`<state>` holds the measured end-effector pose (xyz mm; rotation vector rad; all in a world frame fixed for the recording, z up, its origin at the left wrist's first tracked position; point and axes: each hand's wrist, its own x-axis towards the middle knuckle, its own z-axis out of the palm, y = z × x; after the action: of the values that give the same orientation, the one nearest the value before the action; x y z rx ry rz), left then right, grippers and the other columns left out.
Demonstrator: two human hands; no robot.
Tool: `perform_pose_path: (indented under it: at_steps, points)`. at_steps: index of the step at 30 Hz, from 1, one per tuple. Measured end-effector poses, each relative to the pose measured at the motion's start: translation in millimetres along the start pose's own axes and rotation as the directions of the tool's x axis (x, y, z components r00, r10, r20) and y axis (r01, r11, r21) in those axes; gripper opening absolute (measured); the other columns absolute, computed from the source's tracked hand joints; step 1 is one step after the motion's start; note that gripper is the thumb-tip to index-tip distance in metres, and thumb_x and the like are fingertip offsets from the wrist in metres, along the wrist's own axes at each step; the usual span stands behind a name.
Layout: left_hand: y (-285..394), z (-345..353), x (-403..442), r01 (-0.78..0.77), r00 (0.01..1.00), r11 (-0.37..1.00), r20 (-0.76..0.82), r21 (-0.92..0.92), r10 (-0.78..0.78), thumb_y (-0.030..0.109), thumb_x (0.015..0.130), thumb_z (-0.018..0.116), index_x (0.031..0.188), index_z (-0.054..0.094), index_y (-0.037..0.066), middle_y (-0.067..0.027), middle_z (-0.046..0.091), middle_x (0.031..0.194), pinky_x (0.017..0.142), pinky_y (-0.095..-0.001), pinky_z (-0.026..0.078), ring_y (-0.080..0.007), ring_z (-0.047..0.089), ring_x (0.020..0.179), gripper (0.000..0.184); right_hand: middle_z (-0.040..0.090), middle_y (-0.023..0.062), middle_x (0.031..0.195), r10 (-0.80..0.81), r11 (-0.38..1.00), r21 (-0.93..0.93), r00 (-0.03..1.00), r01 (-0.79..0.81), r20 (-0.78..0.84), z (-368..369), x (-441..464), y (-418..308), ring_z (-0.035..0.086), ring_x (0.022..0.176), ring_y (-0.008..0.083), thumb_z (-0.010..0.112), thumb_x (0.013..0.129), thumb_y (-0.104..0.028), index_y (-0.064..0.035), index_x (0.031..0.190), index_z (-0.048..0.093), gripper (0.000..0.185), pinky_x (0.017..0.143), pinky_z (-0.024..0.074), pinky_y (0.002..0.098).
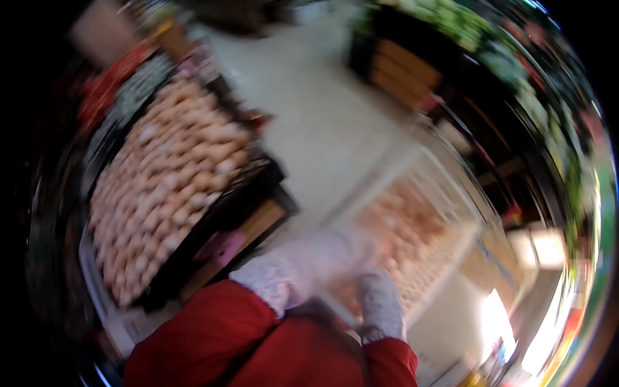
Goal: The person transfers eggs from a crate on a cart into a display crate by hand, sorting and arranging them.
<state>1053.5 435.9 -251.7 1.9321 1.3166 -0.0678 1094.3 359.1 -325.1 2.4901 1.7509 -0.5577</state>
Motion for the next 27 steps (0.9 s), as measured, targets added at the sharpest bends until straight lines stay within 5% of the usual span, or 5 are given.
perform_pose_path:
  at_steps: [6, 11, 15, 18, 27]
  points:
    - [19, -114, -91, -0.241, 0.916, 0.911, 0.233, -0.333, 0.328, 0.034, 0.070, 0.068, 0.101, 0.066, 0.002, -0.0151, 0.067, 0.100, 0.076, -0.0368, 0.051, -0.0252, 0.063, 0.091, 0.044, 0.049, 0.0234, 0.122, -0.009, 0.995, -0.098, 0.999, 0.006, -0.031, -13, -1, 4, 0.056, 0.103, 0.0404, 0.062, 0.081, -0.047, -0.0042, 0.122, 0.054, 0.060, 0.090, 0.0468, 0.0438]
    - [-85, -219, -204, -0.439, 0.899, 0.761, -0.222, -0.477, 0.378, 0.032, 0.066, 0.077, 0.091, 0.065, -0.002, -0.0154, 0.067, 0.086, 0.067, -0.0374, 0.048, -0.0262, 0.063, 0.078, 0.044, 0.050, 0.0229, 0.122, 0.006, 0.998, -0.067, 1.000, -0.007, -0.021, -24, 2, 1, 0.056, 0.103, 0.0402, 0.061, 0.081, -0.050, -0.0043, 0.122, 0.055, 0.062, 0.090, 0.0466, 0.0437]
    - [-197, -287, -316, -0.414, 0.758, 0.824, -0.648, -0.387, 0.076, 0.031, 0.068, 0.077, 0.086, 0.067, -0.002, -0.0097, 0.067, 0.076, 0.066, -0.0302, 0.050, -0.0174, 0.063, 0.070, 0.039, 0.055, 0.0103, 0.112, 0.159, 0.755, 0.586, 0.949, -0.294, 0.271, -13, 50, 56, 0.057, 0.088, 0.0304, 0.051, 0.081, -0.067, -0.0147, 0.128, 0.053, 0.070, 0.073, 0.0516, 0.0498]
    - [-269, -328, -420, -0.200, 0.754, 0.856, -0.633, -0.476, -0.176, 0.028, 0.074, 0.076, 0.098, 0.063, 0.000, -0.0090, 0.066, 0.090, 0.073, -0.0296, 0.048, -0.0148, 0.061, 0.083, 0.039, 0.052, 0.0035, 0.100, 0.352, 0.262, 0.871, 0.882, -0.415, 0.314, -50, 44, 56, 0.051, 0.077, 0.0219, 0.052, 0.080, -0.070, -0.0211, 0.129, 0.047, 0.069, 0.055, 0.0457, 0.0341]
    - [-509, -367, -577, 0.501, 0.264, 0.831, -0.871, -0.243, -0.414, 0.035, 0.069, 0.072, 0.098, 0.064, 0.000, -0.0185, 0.065, 0.096, 0.082, -0.0411, 0.048, -0.0317, 0.060, 0.093, 0.046, 0.050, -0.0110, 0.072, 0.247, 0.175, 0.944, 0.916, 0.279, -0.317, -240, -54, -126, 0.042, 0.056, 0.0005, 0.059, 0.083, -0.063, -0.0225, 0.116, 0.059, 0.052, 0.048, 0.0272, 0.0165]
